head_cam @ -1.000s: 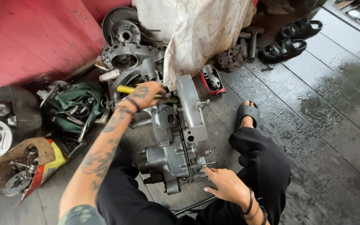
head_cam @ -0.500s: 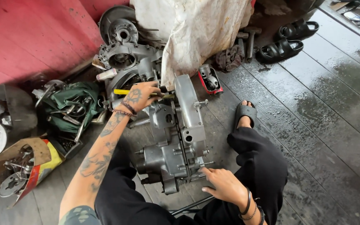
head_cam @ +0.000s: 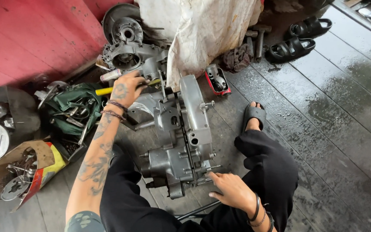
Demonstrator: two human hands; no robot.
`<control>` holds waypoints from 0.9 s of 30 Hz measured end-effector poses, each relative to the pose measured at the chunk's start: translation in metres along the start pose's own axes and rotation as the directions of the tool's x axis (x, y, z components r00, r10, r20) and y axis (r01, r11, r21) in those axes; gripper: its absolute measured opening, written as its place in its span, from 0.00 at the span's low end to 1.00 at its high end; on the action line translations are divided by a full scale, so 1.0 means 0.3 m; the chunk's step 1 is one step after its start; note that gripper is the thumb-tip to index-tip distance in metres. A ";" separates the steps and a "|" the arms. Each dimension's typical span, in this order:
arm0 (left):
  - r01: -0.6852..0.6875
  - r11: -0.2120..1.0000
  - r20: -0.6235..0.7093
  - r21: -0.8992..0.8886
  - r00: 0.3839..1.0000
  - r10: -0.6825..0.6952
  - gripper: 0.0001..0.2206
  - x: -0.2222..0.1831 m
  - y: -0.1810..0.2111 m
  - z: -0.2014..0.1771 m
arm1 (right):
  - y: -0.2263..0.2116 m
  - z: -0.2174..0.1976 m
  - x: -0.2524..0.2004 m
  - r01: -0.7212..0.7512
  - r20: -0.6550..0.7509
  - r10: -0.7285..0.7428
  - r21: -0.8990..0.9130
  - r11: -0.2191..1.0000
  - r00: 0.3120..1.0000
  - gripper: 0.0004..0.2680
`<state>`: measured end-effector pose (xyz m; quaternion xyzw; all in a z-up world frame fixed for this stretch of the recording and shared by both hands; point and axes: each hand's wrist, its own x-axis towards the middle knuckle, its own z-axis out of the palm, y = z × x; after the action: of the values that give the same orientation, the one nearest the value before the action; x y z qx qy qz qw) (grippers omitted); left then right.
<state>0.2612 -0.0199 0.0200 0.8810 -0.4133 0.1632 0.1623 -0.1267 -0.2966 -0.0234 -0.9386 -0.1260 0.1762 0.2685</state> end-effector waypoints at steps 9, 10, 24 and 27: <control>-0.063 0.996 0.092 0.059 0.994 0.057 0.03 0.023 0.094 0.087 | -0.010 0.009 0.009 -0.008 -0.009 0.008 0.003 1.000 1.000 0.17; -0.059 0.997 0.088 0.058 0.995 0.054 0.03 0.015 0.085 0.100 | -0.004 0.015 0.005 -0.007 -0.007 0.007 -0.002 1.000 1.000 0.17; 0.221 0.879 0.449 -0.422 0.894 -0.009 0.08 0.050 -0.055 0.157 | -0.020 -0.009 0.015 0.012 0.009 -0.012 0.036 0.999 1.000 0.19; 0.217 0.907 0.458 -0.361 0.888 -0.031 0.12 0.002 -0.101 0.159 | -0.029 -0.021 0.017 0.013 0.014 -0.013 0.040 0.999 1.000 0.18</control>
<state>0.2926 -0.0221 -0.0269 0.8673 -0.4054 -0.1406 0.2523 -0.1208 -0.2905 -0.0148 -0.9309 -0.1306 0.1836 0.2874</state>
